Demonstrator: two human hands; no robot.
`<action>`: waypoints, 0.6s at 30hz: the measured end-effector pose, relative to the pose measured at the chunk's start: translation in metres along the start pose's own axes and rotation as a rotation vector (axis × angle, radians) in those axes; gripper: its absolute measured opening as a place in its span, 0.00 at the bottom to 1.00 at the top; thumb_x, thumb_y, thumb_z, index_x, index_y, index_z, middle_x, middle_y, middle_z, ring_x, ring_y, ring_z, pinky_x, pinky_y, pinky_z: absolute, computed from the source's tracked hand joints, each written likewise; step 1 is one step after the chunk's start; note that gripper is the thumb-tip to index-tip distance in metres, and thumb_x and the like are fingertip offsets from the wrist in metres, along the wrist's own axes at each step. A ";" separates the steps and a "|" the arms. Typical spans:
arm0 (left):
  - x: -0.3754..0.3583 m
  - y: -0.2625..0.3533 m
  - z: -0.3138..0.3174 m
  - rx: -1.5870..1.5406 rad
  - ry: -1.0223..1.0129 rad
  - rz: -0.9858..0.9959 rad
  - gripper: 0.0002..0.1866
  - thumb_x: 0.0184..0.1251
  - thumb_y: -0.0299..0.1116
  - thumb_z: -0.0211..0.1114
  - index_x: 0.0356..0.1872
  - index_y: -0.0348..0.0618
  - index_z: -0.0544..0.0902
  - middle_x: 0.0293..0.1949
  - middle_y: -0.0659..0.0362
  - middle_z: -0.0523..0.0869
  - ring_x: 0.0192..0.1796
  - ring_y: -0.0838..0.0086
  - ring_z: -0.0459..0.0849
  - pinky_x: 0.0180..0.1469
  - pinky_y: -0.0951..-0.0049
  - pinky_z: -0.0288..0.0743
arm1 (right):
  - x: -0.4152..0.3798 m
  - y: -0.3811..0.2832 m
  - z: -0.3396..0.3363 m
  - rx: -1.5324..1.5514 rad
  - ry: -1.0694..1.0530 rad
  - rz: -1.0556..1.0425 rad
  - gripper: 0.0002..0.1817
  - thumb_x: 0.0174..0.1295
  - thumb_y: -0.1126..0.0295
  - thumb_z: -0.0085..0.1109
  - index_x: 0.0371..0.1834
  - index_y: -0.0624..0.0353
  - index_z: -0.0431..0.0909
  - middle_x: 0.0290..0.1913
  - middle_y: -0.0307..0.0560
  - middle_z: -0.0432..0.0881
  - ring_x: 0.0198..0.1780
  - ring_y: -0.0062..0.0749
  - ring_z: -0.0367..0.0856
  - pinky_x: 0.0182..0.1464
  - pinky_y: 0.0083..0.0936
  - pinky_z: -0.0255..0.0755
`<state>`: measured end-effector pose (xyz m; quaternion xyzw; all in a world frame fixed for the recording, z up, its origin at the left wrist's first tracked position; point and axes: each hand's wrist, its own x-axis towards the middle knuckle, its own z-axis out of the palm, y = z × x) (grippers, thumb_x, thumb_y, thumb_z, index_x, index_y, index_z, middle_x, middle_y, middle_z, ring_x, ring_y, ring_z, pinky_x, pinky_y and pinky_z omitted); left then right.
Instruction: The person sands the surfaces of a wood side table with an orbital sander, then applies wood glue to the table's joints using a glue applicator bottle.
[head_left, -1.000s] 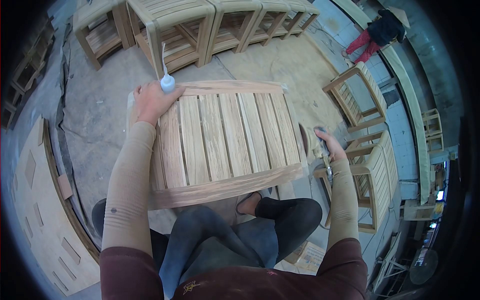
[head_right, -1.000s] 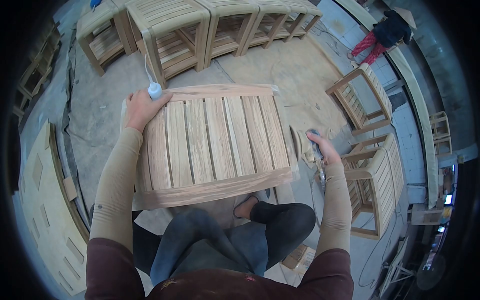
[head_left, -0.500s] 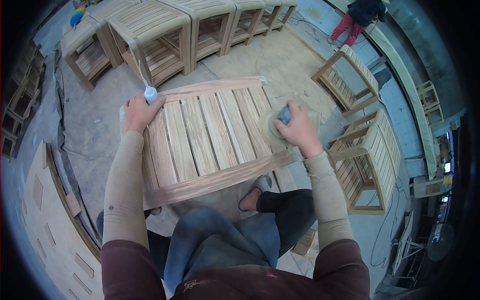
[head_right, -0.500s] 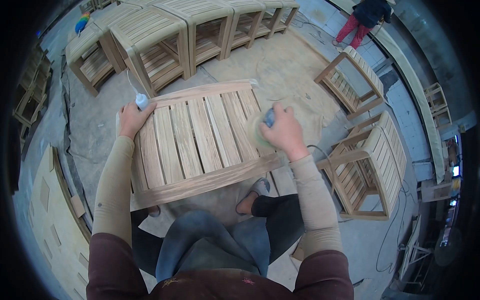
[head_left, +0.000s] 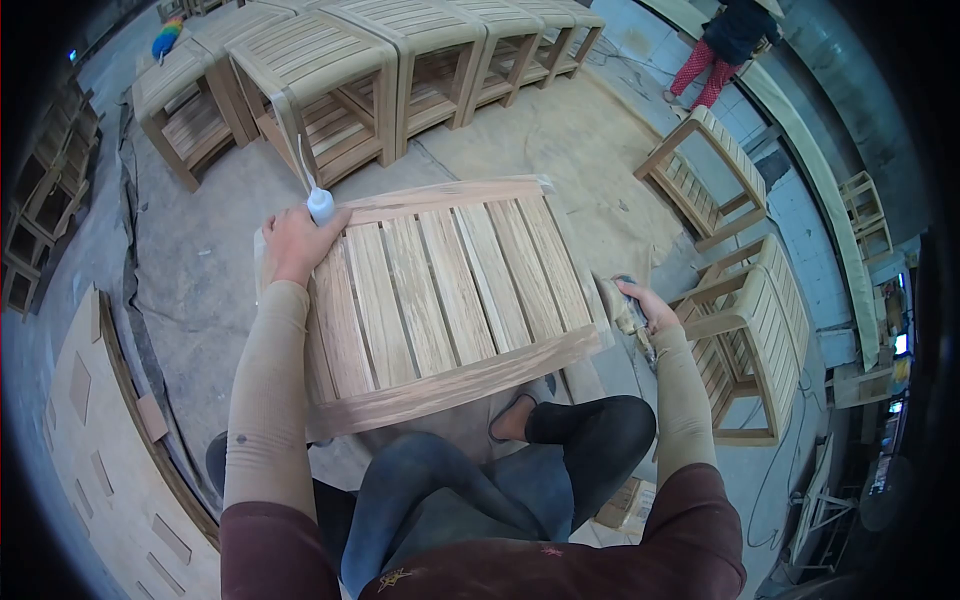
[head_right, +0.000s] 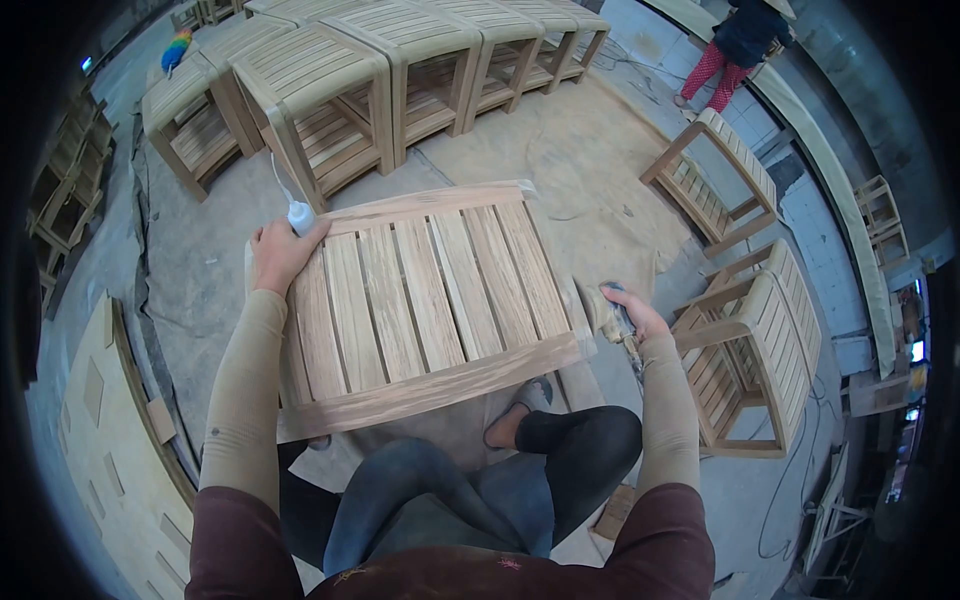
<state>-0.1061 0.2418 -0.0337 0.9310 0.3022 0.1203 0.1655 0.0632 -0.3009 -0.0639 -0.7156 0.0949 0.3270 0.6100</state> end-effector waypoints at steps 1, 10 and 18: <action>-0.001 0.002 0.002 0.002 -0.007 -0.007 0.38 0.55 0.68 0.59 0.42 0.37 0.86 0.42 0.43 0.85 0.53 0.56 0.80 0.68 0.56 0.55 | -0.007 -0.004 0.000 0.012 -0.010 -0.042 0.19 0.60 0.63 0.64 0.53 0.58 0.77 0.48 0.44 0.81 0.47 0.28 0.81 0.49 0.27 0.76; -0.001 -0.006 0.007 -0.007 0.034 0.057 0.40 0.56 0.69 0.58 0.40 0.32 0.85 0.43 0.42 0.85 0.52 0.54 0.81 0.68 0.56 0.56 | -0.081 -0.071 0.112 -1.107 0.402 -0.799 0.31 0.50 0.58 0.69 0.56 0.59 0.72 0.46 0.59 0.79 0.46 0.49 0.80 0.50 0.37 0.74; -0.003 -0.007 0.010 -0.022 0.032 0.072 0.38 0.56 0.67 0.58 0.41 0.35 0.85 0.44 0.43 0.85 0.52 0.55 0.81 0.68 0.57 0.55 | -0.094 -0.070 0.145 -1.162 0.415 -0.727 0.31 0.48 0.58 0.68 0.56 0.56 0.72 0.47 0.62 0.76 0.44 0.59 0.79 0.48 0.40 0.75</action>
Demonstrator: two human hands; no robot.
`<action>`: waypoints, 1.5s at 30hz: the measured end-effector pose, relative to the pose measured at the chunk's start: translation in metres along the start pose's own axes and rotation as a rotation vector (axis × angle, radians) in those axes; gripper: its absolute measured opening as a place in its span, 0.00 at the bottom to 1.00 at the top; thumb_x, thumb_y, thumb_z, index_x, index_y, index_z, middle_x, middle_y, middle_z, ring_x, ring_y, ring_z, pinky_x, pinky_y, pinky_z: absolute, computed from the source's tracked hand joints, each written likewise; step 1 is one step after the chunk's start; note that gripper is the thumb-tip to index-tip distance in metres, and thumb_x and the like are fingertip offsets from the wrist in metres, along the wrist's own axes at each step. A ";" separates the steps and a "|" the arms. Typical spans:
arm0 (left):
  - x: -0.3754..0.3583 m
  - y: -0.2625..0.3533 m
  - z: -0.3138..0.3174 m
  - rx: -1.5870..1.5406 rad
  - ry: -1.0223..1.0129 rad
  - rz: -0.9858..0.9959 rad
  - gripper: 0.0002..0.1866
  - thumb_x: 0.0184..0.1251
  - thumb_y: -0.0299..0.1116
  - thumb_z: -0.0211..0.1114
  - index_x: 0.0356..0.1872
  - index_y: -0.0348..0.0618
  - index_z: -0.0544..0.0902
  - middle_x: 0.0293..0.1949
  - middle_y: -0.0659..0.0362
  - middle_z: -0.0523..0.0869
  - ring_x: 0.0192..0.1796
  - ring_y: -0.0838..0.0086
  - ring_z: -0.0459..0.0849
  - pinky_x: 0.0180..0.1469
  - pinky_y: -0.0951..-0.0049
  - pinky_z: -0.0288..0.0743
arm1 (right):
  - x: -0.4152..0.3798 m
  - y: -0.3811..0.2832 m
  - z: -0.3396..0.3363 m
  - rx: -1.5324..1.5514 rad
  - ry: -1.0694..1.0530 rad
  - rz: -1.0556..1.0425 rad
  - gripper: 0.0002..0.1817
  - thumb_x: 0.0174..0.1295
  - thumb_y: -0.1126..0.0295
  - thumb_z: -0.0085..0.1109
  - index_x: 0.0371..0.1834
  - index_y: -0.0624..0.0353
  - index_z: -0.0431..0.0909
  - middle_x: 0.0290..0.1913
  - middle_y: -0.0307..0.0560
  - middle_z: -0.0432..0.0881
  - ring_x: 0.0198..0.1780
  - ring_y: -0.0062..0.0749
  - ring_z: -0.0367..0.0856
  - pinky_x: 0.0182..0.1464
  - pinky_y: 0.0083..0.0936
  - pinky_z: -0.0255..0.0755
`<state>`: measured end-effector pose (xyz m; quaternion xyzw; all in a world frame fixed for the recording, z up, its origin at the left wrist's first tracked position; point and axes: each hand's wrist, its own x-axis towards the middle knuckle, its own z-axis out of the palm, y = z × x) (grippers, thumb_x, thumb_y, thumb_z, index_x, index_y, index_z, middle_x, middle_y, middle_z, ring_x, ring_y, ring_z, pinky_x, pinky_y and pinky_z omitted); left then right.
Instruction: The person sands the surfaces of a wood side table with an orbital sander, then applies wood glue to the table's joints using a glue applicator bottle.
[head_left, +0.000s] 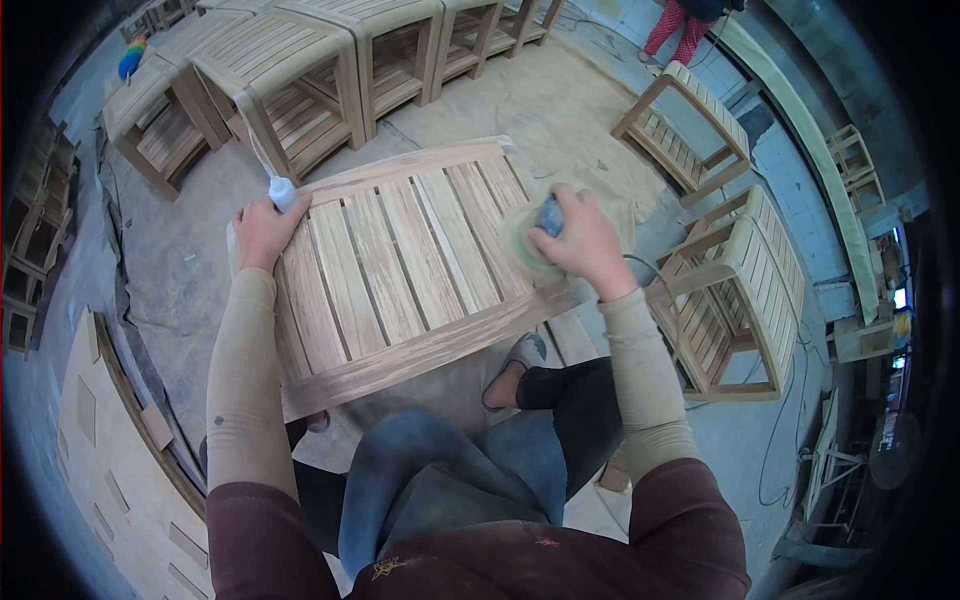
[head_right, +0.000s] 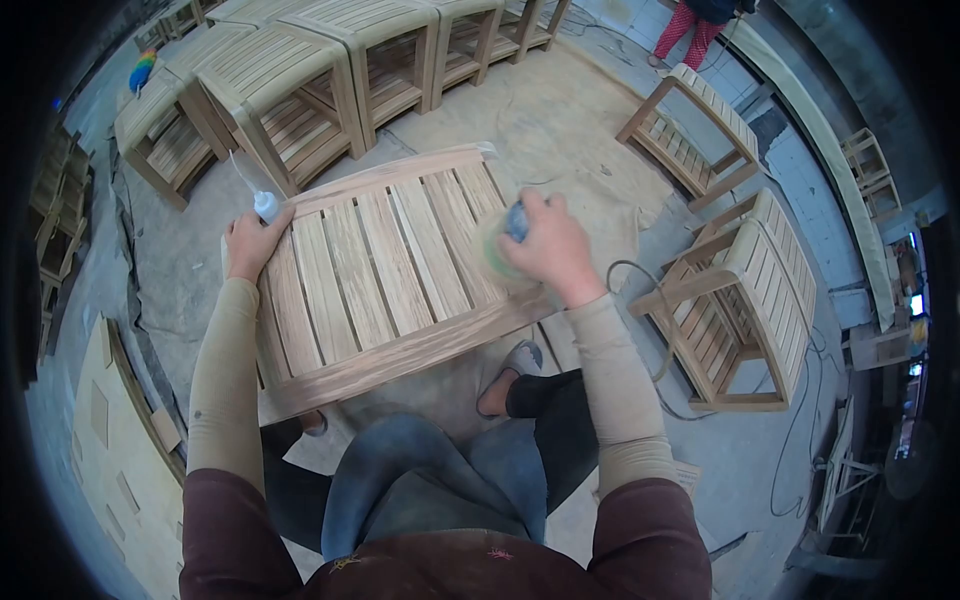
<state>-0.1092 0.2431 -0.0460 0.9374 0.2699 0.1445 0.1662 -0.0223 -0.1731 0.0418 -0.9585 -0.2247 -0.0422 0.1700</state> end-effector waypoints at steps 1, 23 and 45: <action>0.001 -0.002 0.000 0.016 0.018 0.000 0.37 0.56 0.67 0.58 0.41 0.35 0.85 0.44 0.43 0.85 0.53 0.55 0.81 0.68 0.56 0.55 | 0.004 0.014 0.002 0.001 -0.003 -0.005 0.31 0.48 0.58 0.68 0.56 0.56 0.72 0.47 0.62 0.76 0.44 0.59 0.79 0.48 0.40 0.75; 0.001 0.010 -0.008 0.017 -0.022 -0.062 0.40 0.55 0.68 0.58 0.40 0.31 0.85 0.43 0.42 0.86 0.51 0.54 0.81 0.68 0.57 0.56 | -0.011 0.113 -0.014 0.579 -0.247 0.297 0.26 0.57 0.59 0.67 0.54 0.61 0.73 0.45 0.50 0.81 0.44 0.33 0.80 0.49 0.30 0.73; 0.000 0.011 -0.006 0.029 0.000 -0.081 0.39 0.55 0.67 0.58 0.38 0.33 0.86 0.40 0.42 0.87 0.49 0.53 0.83 0.68 0.56 0.56 | -0.028 0.170 0.013 0.838 -0.340 0.441 0.22 0.61 0.61 0.64 0.54 0.61 0.74 0.44 0.40 0.77 0.46 0.22 0.75 0.50 0.22 0.71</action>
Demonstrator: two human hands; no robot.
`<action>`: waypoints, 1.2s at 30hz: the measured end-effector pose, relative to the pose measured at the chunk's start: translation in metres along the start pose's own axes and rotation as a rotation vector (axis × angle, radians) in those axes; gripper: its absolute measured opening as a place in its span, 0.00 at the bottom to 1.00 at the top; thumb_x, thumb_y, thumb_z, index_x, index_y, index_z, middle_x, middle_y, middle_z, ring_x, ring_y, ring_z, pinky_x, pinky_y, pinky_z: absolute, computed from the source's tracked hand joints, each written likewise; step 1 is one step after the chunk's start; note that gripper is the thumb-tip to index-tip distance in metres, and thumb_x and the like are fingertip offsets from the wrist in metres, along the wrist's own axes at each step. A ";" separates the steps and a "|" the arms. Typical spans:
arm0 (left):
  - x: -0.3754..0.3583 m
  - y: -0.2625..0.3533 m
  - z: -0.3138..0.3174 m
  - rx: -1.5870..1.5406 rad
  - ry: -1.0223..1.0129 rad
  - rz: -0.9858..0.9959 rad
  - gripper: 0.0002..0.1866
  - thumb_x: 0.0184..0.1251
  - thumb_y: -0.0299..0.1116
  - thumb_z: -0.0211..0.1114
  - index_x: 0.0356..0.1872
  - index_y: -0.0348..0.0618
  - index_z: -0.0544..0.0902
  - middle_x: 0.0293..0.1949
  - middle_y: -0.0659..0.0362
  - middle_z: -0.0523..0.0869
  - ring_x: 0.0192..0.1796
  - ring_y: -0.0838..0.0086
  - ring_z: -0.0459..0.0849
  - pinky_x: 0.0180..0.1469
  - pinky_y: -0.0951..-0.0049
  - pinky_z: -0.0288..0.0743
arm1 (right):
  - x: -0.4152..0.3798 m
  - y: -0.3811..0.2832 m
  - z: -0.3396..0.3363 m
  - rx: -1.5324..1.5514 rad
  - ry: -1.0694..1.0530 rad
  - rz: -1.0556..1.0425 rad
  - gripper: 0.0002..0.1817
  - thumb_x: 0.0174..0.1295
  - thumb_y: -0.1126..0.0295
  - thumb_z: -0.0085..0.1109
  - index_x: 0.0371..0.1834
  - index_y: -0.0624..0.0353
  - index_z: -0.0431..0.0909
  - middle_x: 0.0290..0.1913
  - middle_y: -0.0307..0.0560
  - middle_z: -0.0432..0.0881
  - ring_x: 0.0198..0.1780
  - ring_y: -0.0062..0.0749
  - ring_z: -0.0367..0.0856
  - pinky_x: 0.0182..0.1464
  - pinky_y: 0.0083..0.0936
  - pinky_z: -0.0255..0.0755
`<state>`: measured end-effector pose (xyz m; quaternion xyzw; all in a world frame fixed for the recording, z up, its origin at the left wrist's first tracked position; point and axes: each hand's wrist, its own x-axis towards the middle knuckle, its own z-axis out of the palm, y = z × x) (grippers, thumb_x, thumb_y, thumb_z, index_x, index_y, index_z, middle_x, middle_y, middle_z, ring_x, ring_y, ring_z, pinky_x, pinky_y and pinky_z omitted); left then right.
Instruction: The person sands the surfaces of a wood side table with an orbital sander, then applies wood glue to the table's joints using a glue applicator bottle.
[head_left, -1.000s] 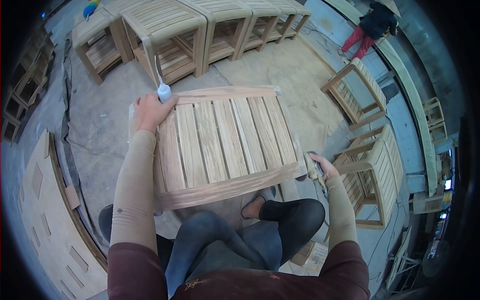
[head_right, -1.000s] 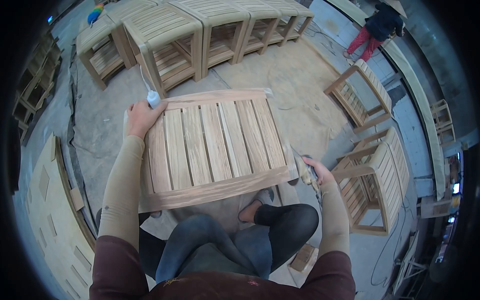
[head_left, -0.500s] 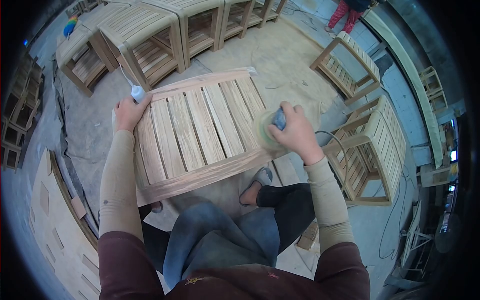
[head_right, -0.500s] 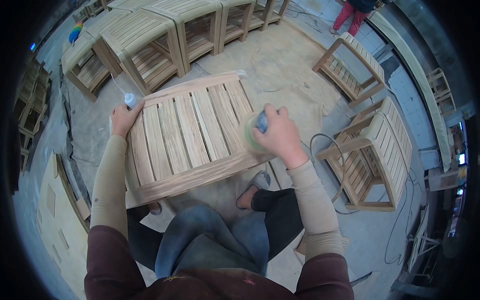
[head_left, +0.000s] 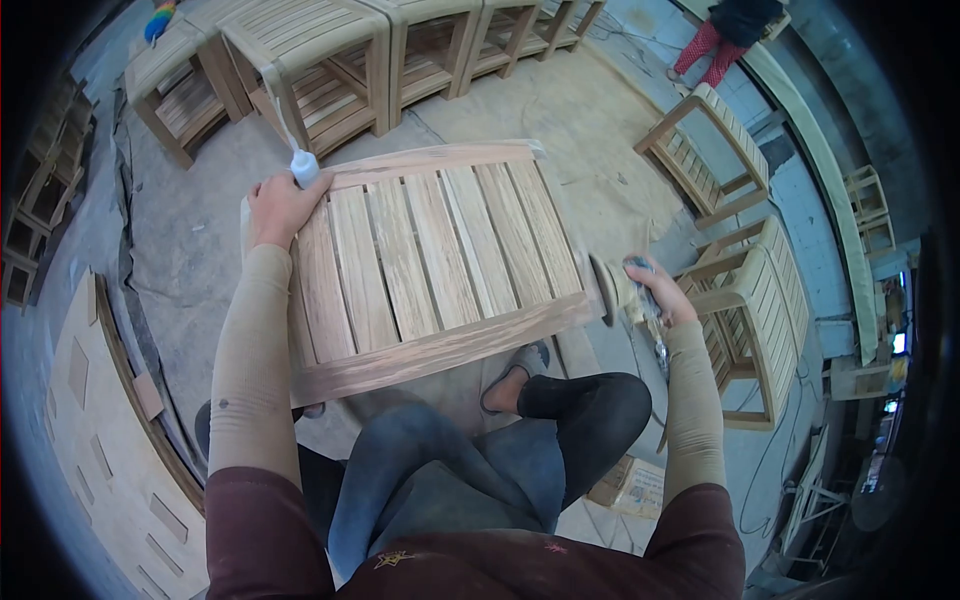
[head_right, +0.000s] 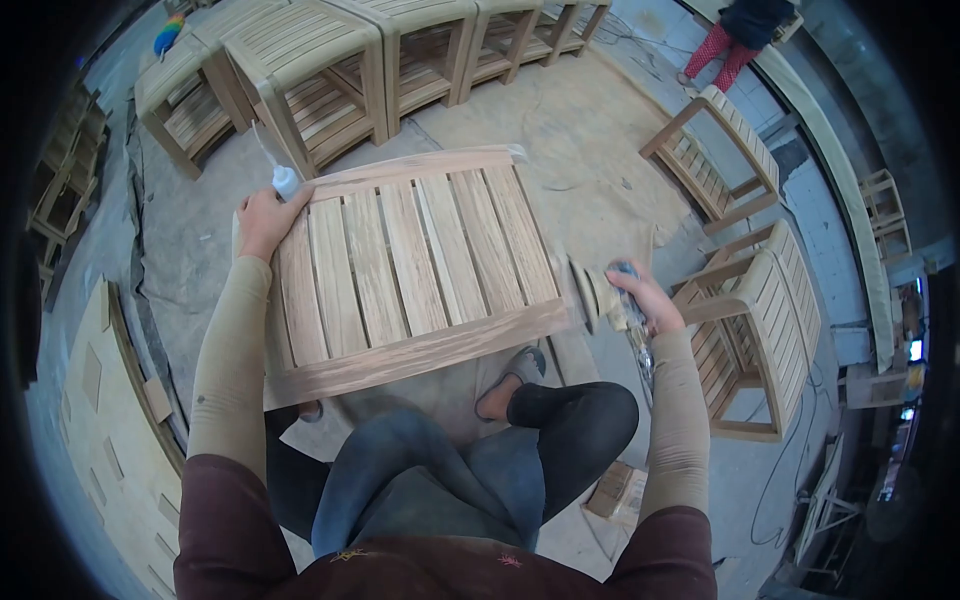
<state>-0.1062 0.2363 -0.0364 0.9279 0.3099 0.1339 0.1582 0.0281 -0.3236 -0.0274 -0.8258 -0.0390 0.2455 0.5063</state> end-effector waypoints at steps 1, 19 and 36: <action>0.001 -0.001 0.000 -0.002 -0.014 0.006 0.38 0.55 0.67 0.58 0.39 0.33 0.86 0.41 0.42 0.86 0.50 0.54 0.82 0.68 0.56 0.56 | -0.002 0.011 -0.001 0.084 -0.012 0.045 0.21 0.60 0.61 0.63 0.53 0.60 0.74 0.44 0.39 0.77 0.46 0.23 0.75 0.51 0.21 0.70; -0.009 -0.011 0.000 -0.008 -0.013 0.112 0.38 0.57 0.68 0.57 0.48 0.39 0.84 0.50 0.45 0.84 0.58 0.56 0.78 0.71 0.52 0.51 | -0.112 -0.101 0.153 -0.818 0.251 -0.607 0.27 0.50 0.59 0.66 0.54 0.54 0.71 0.41 0.61 0.74 0.35 0.57 0.81 0.37 0.46 0.76; -0.012 -0.010 -0.002 -0.023 -0.083 0.138 0.36 0.60 0.65 0.57 0.51 0.41 0.83 0.52 0.49 0.83 0.58 0.56 0.77 0.70 0.50 0.52 | -0.131 -0.113 0.204 -0.720 0.148 -0.720 0.21 0.50 0.63 0.64 0.49 0.51 0.71 0.41 0.58 0.72 0.34 0.57 0.80 0.34 0.47 0.76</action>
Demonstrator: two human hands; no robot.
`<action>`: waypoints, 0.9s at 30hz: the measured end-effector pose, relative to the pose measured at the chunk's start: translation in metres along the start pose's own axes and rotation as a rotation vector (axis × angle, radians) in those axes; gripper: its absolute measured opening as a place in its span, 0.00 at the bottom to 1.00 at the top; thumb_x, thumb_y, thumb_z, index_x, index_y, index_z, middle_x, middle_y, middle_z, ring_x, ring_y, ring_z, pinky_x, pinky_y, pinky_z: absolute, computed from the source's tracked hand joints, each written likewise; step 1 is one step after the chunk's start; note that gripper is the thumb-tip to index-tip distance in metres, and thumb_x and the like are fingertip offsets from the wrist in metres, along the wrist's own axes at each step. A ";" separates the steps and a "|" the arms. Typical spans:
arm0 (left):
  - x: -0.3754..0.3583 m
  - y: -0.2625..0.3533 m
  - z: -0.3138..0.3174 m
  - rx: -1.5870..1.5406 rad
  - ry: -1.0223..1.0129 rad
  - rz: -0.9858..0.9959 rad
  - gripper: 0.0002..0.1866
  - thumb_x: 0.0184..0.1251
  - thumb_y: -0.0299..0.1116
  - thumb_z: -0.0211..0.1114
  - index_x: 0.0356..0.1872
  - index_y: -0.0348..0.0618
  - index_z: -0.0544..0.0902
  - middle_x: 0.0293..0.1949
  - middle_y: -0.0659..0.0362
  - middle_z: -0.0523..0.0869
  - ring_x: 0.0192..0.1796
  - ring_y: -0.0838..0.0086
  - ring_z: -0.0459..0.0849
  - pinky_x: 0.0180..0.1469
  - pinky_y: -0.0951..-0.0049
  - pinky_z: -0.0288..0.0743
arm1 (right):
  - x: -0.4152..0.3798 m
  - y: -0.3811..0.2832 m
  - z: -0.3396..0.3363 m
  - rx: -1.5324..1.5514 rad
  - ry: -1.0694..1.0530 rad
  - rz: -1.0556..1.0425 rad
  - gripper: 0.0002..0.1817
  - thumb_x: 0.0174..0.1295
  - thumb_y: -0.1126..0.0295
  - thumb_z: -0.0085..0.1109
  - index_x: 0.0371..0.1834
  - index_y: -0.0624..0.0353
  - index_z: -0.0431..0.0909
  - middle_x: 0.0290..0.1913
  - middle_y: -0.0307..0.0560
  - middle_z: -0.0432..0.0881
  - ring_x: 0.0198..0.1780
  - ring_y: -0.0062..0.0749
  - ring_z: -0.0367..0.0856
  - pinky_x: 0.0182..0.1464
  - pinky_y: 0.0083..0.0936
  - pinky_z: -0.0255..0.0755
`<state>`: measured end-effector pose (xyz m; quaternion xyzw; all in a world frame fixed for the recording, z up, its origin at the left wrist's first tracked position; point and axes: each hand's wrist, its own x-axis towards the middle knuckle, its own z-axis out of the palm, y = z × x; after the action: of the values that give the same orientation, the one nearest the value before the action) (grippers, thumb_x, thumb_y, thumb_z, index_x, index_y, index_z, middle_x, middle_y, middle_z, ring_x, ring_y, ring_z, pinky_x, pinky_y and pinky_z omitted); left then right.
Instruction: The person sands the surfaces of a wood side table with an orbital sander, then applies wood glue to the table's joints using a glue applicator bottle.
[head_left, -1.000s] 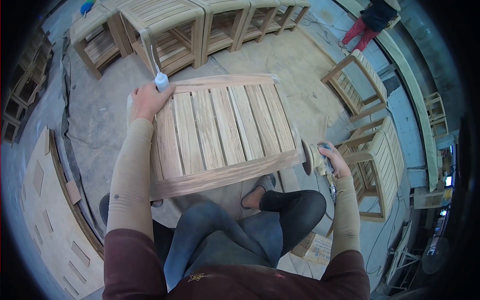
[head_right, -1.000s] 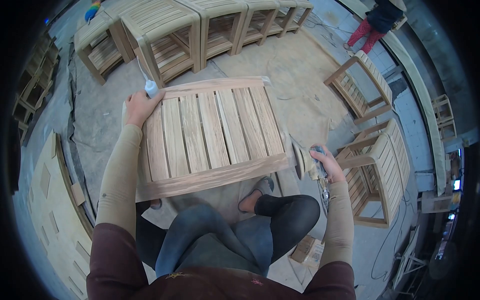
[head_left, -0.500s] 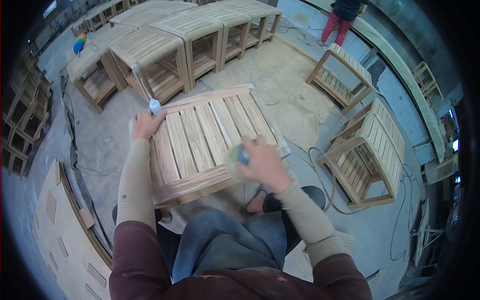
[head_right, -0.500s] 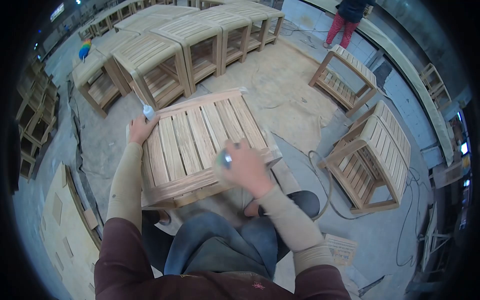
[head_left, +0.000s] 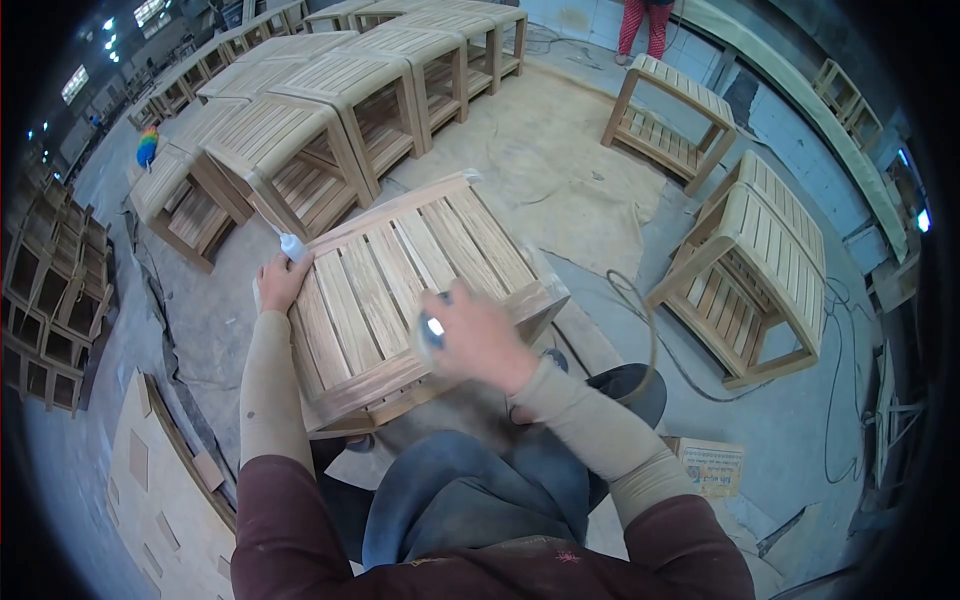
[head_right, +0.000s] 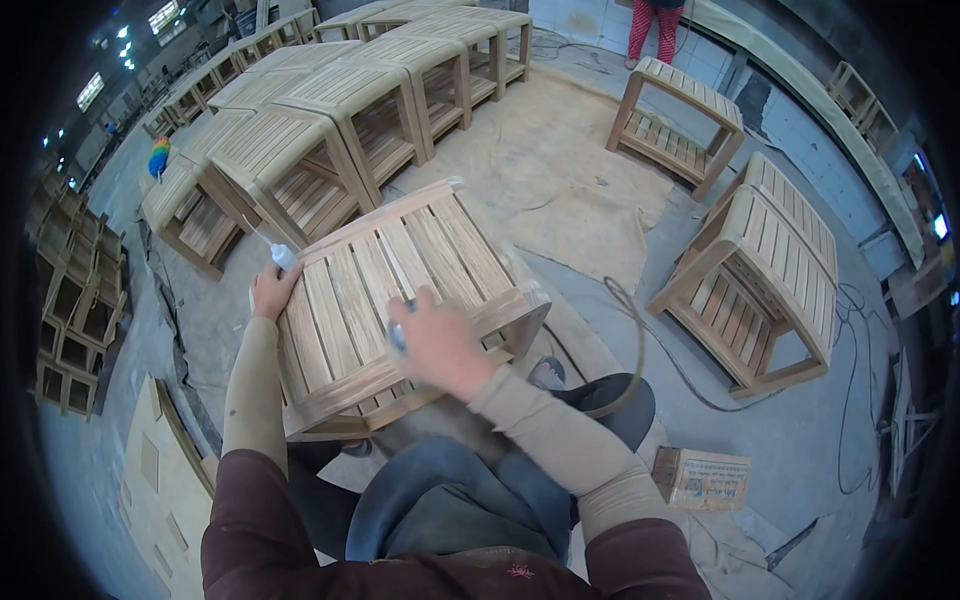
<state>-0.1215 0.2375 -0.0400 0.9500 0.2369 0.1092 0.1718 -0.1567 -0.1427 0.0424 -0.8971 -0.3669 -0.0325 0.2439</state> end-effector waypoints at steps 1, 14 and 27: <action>0.001 0.000 0.000 -0.003 -0.014 -0.001 0.35 0.59 0.65 0.58 0.50 0.41 0.83 0.51 0.49 0.84 0.58 0.56 0.77 0.70 0.52 0.53 | 0.001 0.014 -0.008 -0.001 0.003 0.032 0.21 0.49 0.65 0.64 0.47 0.52 0.72 0.42 0.59 0.72 0.35 0.58 0.80 0.35 0.48 0.76; -0.073 0.092 -0.008 -0.195 0.444 0.546 0.21 0.58 0.33 0.69 0.50 0.36 0.76 0.51 0.48 0.79 0.57 0.55 0.75 0.62 0.62 0.66 | 0.002 0.189 -0.068 0.193 0.112 0.190 0.29 0.45 0.58 0.69 0.52 0.54 0.74 0.43 0.59 0.77 0.39 0.54 0.80 0.44 0.39 0.75; 0.072 0.295 0.109 -0.089 -0.244 0.345 0.34 0.57 0.48 0.70 0.62 0.38 0.75 0.56 0.46 0.80 0.58 0.55 0.79 0.63 0.64 0.69 | 0.016 0.305 -0.026 0.776 0.054 0.524 0.26 0.47 0.65 0.74 0.49 0.57 0.74 0.35 0.41 0.79 0.36 0.28 0.79 0.40 0.24 0.73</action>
<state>0.0932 -0.0016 -0.0191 0.9741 0.0432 0.0312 0.2197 0.0640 -0.3312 -0.0572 -0.8008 -0.1065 0.1464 0.5708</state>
